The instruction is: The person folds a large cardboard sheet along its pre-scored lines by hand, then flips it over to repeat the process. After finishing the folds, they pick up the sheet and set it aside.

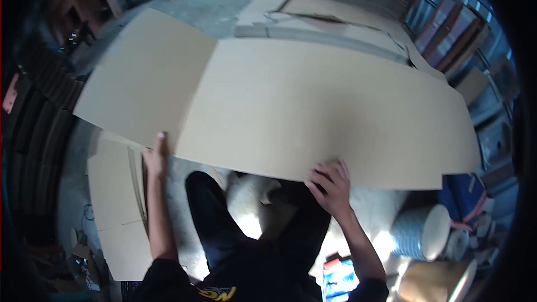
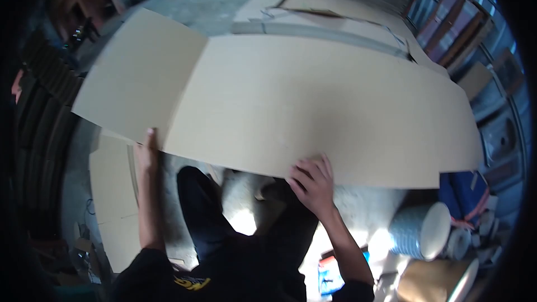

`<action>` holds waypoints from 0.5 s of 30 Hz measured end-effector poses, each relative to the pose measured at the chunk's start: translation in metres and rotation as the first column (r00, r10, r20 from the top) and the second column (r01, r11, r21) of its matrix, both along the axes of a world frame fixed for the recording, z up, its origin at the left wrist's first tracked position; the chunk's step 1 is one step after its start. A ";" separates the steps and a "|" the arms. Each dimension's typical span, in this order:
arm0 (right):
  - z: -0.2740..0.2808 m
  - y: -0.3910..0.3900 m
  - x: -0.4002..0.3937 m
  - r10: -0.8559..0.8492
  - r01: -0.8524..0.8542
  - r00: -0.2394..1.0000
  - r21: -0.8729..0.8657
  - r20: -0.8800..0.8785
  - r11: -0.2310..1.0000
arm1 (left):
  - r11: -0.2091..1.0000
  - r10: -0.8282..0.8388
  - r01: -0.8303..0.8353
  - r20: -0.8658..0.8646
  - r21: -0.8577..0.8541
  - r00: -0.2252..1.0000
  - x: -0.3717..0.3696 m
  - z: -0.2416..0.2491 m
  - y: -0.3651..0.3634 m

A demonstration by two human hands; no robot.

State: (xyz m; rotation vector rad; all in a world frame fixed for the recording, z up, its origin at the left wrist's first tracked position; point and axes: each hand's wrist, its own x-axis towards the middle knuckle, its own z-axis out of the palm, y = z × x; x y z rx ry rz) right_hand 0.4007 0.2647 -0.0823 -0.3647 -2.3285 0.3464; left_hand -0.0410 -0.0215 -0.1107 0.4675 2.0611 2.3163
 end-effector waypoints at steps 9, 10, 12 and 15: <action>0.005 0.000 0.000 0.014 -0.014 1.000 0.003 0.004 1.000 | 0.995 -0.093 0.090 0.060 0.041 0.994 0.015 0.026 0.003; 0.005 0.000 0.001 0.018 -0.018 1.000 0.005 0.001 1.000 | 0.995 -0.094 0.092 0.061 0.039 0.994 0.015 0.025 0.004; 0.005 0.000 0.001 0.013 -0.013 1.000 0.008 0.004 1.000 | 0.995 -0.090 0.088 0.057 0.037 0.994 0.015 0.020 0.005; 0.003 0.001 0.003 0.017 -0.016 1.000 0.014 -0.009 1.000 | 0.997 -0.073 0.074 -0.016 0.010 0.997 0.011 0.013 0.005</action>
